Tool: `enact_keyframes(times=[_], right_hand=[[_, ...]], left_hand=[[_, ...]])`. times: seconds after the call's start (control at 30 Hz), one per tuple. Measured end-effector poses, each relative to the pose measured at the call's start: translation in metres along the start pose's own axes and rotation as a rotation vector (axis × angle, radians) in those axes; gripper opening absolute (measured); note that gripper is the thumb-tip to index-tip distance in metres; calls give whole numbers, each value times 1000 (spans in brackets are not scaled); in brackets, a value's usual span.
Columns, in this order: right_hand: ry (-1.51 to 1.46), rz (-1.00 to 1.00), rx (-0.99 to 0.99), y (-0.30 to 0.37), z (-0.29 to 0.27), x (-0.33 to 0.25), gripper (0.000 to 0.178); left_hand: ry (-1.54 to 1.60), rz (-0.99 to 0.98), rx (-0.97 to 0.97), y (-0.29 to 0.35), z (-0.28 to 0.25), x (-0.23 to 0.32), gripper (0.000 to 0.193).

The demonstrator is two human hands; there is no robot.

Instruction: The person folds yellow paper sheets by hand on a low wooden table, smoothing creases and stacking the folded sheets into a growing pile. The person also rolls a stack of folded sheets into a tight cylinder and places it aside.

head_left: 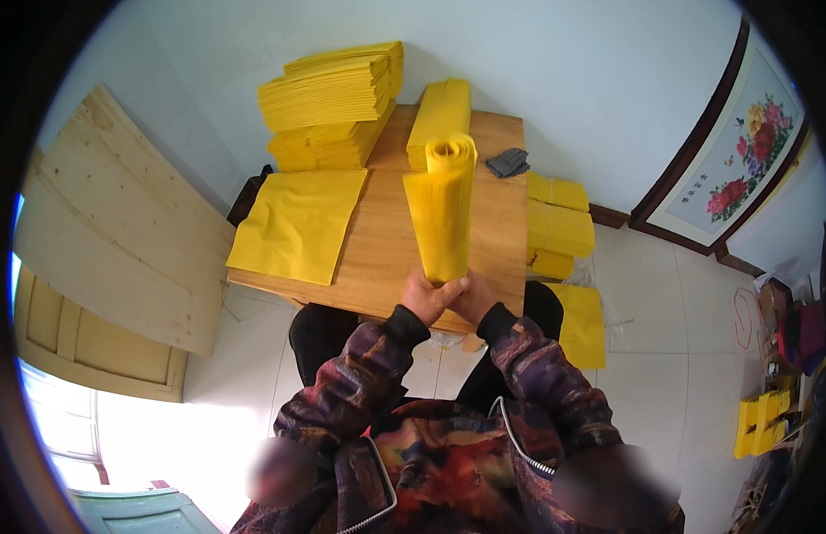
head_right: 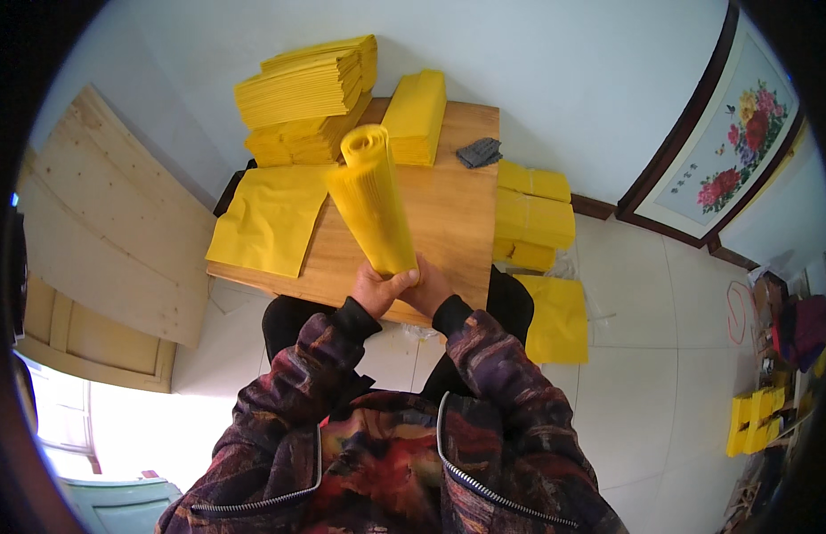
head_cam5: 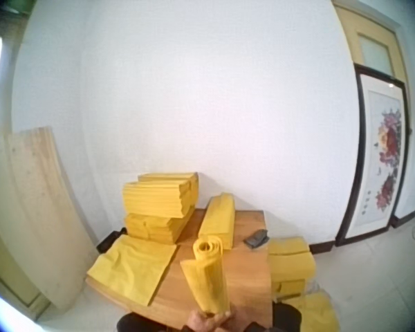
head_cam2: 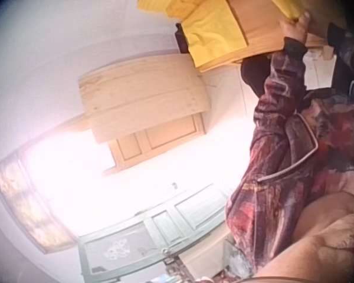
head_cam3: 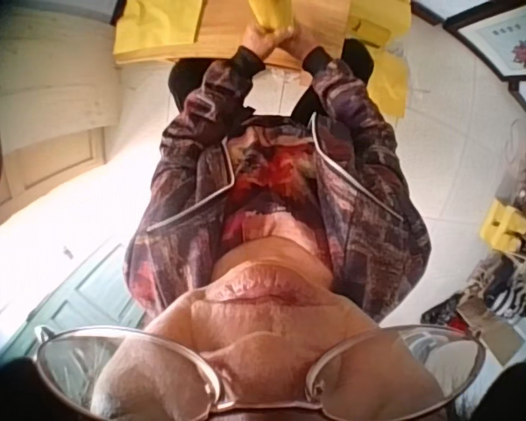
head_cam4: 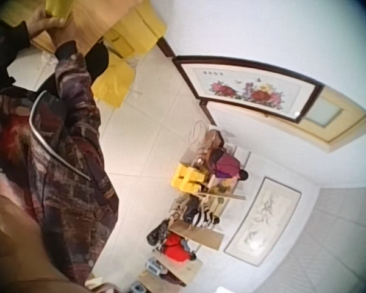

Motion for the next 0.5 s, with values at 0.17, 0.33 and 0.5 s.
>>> enact_keyframes(times=[0.17, 0.33, 0.5], right_hand=[[-2, 57, 9, 6, -15, -19, 41], [878, 258, 192, 20, -83, -58, 30], [1431, -44, 112, 6, -100, -108, 9]], left_hand=[[82, 100, 25, 7, -10, 7, 23], [-581, -297, -146, 47, -2, 29, 25], [-1207, 296, -10, 44, 27, 107, 47]])
Point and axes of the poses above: each hand's wrist, its own y-axis away from the middle knuckle, its own z-axis out of the palm, x = y × z, the point moved 5 cm from there along -y, towards the middle knuckle, and after that the axes turned 15 degrees about -x, right-handed, at the moved point
